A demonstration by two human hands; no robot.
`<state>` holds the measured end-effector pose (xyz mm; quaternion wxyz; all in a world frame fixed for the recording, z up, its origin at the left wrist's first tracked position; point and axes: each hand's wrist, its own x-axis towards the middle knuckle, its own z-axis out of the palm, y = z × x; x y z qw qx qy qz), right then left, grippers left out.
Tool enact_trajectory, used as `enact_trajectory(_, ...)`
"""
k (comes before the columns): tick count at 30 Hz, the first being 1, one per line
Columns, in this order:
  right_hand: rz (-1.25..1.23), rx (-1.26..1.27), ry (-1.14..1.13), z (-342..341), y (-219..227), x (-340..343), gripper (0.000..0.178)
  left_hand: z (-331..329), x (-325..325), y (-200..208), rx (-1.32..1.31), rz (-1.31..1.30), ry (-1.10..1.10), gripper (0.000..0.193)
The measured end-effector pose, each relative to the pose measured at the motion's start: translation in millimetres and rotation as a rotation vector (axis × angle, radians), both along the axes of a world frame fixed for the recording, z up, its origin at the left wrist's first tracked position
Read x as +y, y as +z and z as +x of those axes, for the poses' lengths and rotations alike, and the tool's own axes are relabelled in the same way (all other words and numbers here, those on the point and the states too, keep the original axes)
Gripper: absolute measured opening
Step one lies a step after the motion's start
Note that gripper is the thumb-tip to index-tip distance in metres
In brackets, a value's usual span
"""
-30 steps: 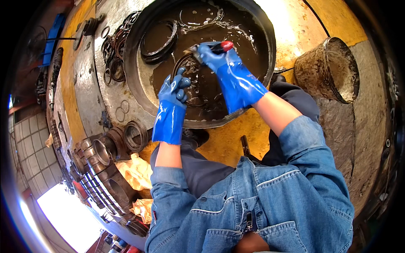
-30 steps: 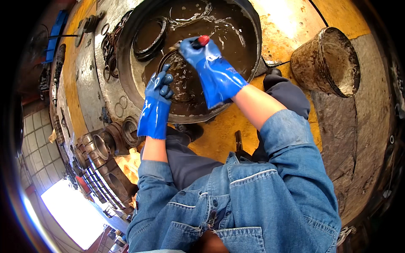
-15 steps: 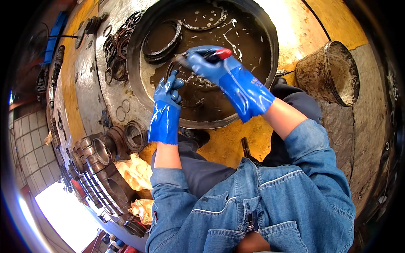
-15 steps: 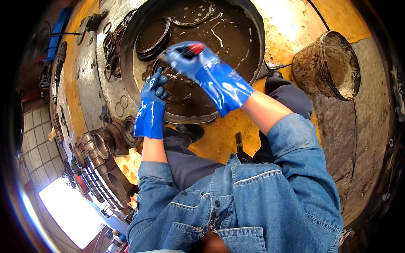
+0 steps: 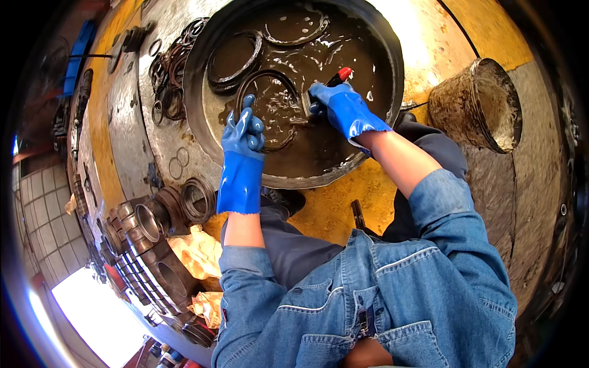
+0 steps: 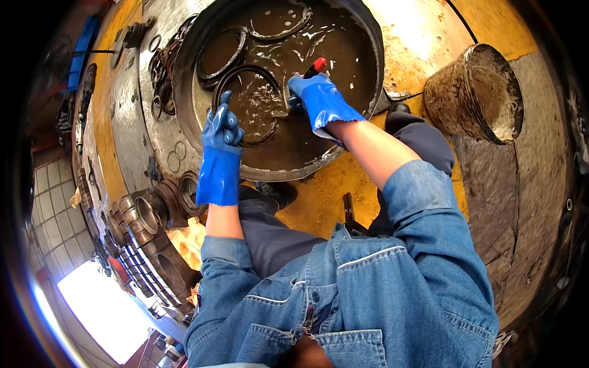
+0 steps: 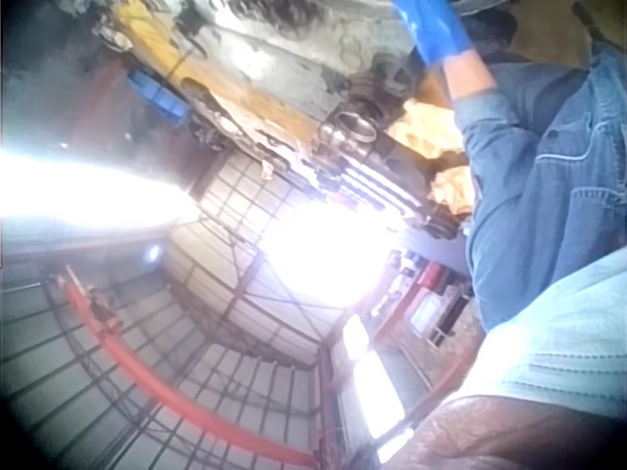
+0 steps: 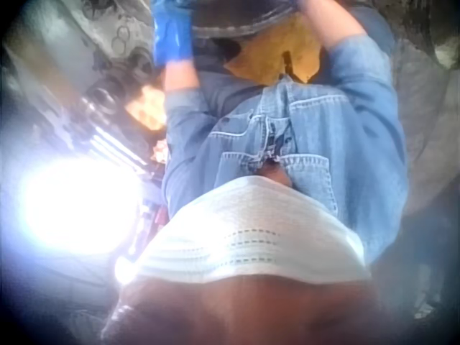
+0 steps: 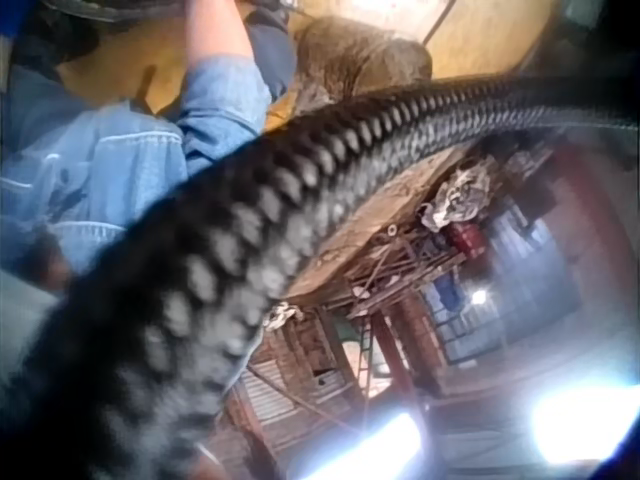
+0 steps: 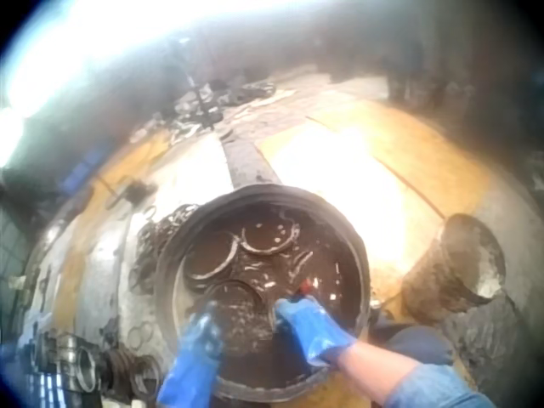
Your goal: The person sits and cleans dark metal rings using a small brush. They hold a ring in their left hand and scrub it with the brush in their right hand, occasionally dipping the brush into a liquid-filled basin. The cleaned rings are placed into the basin.
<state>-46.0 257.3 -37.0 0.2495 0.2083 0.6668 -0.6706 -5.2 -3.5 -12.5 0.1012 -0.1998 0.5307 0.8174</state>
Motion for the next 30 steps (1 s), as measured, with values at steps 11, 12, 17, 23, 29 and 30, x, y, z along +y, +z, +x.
enact_trajectory(11,0.231,0.720,0.375,-26,48,-14,0.033,-3,-8,0,-0.180,0.062,-0.024,0.043)
enact_trajectory(12,0.249,0.779,0.357,-26,41,-14,0.034,-3,-5,0,-0.176,0.075,-0.041,0.044)
enact_trajectory(17,0.326,0.591,0.186,-29,26,-10,0.031,-4,-1,2,-0.102,0.113,-0.080,0.044)
enact_trajectory(23,0.462,0.185,0.317,-27,10,-7,0.040,-3,-2,9,0.030,0.161,-0.019,0.040)
enact_trajectory(29,0.155,0.029,0.431,8,39,-7,0.042,0,2,12,0.028,0.055,0.057,0.038)
enact_trajectory(30,0.189,-0.024,0.429,12,33,-11,0.040,-1,3,11,0.029,0.038,0.072,0.038)
